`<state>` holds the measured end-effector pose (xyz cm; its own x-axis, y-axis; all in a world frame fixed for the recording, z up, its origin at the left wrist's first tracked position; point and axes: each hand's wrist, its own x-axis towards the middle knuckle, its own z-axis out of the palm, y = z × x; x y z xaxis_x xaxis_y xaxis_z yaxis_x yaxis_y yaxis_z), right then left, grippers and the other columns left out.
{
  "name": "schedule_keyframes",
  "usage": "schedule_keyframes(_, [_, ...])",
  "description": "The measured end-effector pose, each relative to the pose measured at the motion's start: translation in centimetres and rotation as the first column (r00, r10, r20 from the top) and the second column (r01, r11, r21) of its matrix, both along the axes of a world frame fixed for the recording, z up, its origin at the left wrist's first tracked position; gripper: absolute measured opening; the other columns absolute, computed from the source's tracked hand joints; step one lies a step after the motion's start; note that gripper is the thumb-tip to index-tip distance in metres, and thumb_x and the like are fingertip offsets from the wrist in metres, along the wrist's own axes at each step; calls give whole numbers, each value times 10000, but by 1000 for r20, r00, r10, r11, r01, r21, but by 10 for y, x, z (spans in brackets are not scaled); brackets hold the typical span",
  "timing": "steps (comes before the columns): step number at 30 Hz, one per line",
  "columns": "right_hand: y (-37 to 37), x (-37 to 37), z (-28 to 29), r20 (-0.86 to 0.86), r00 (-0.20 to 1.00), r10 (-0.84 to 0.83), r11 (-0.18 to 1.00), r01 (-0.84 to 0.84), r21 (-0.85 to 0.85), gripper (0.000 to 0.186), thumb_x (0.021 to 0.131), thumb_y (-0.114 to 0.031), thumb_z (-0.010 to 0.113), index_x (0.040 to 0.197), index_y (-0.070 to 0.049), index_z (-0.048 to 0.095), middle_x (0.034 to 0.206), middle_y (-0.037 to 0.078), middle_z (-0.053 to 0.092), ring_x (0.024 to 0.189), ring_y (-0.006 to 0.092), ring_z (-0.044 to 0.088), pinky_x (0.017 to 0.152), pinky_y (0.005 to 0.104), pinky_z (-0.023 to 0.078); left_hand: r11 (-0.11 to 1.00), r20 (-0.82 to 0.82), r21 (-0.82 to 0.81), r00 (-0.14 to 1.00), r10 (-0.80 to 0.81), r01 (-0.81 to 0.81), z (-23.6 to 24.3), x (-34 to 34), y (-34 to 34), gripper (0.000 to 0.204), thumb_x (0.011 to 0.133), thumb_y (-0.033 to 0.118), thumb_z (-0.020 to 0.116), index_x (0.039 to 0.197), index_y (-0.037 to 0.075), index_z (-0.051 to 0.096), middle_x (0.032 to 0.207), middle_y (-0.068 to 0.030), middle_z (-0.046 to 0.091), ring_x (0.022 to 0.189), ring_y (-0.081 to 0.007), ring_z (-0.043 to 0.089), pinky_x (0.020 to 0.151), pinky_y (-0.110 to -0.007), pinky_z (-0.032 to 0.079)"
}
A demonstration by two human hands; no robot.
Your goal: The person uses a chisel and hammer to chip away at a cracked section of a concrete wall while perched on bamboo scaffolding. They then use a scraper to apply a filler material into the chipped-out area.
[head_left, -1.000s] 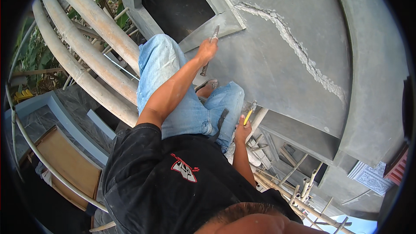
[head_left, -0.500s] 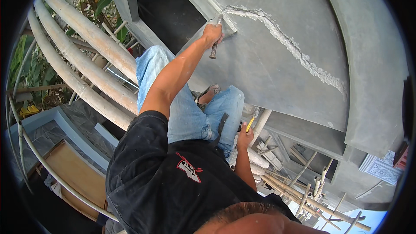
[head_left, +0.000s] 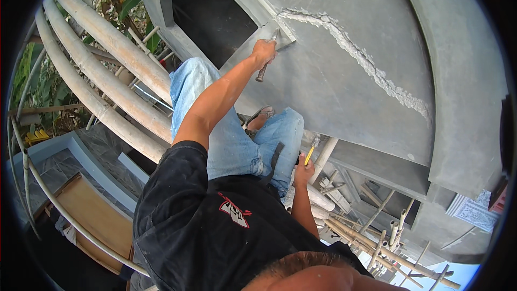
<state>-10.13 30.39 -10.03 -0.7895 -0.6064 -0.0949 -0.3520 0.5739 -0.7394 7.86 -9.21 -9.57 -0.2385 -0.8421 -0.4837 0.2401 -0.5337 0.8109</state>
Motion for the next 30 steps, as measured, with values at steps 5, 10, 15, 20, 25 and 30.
schedule_keyframes(5, [3, -4, -10, 1, 1000, -22, 1000, 22, 8, 398, 884, -306, 631, 620, -61, 462, 535, -8, 440, 477, 88, 417, 447, 273, 344, 989, -48, -13, 988, 147, -148, -7, -4, -2, 279, 908, 227, 464, 795, -9, 560, 625, -86, 546, 448, -145, 467, 396, -314, 374])
schedule_keyframes(10, [8, -8, -15, -55, 998, 33, 999, -31, 36, 422, 882, -304, 629, 598, -49, 451, 530, -3, 432, 488, 104, 402, 467, 296, 338, 990, -83, -12, 987, 140, -142, -9, -2, -14, 290, 908, 245, 471, 809, -12, 563, 619, -81, 540, 453, -149, 469, 409, -321, 382])
schedule_keyframes(15, [4, -6, -14, -5, 1000, -15, 999, 16, 52, 427, 878, -296, 632, 597, -30, 450, 539, 10, 427, 522, 114, 378, 494, 310, 332, 1000, -47, -18, 999, 14, -14, 4, 11, -3, 315, 913, 250, 467, 764, -14, 552, 603, -80, 529, 447, -153, 460, 411, -323, 381])
schedule_keyframes(20, [12, -21, -29, -158, 978, 134, 989, -120, 91, 358, 894, -317, 615, 654, -74, 509, 548, -28, 453, 478, 68, 415, 444, 247, 342, 999, -95, -14, 995, 39, -40, -6, 8, -5, 315, 920, 250, 470, 744, -2, 539, 598, -69, 519, 444, -144, 450, 405, -308, 371])
schedule_keyframes(25, [7, -12, -20, -101, 992, 69, 992, -58, 109, 425, 875, -286, 638, 608, -19, 444, 566, 13, 410, 561, 117, 364, 520, 318, 338, 999, -123, -17, 992, 26, -28, -8, 9, -1, 315, 922, 256, 468, 741, 8, 540, 605, -65, 521, 447, -141, 450, 404, -304, 371])
schedule_keyframes(30, [7, -14, -20, -109, 990, 94, 989, -81, 124, 428, 870, -294, 642, 613, -12, 450, 564, 22, 407, 559, 127, 373, 525, 324, 346, 989, -153, 23, 977, 148, -146, -16, 15, -12, 307, 918, 251, 475, 730, 16, 538, 608, -64, 524, 451, -135, 450, 403, -302, 370])
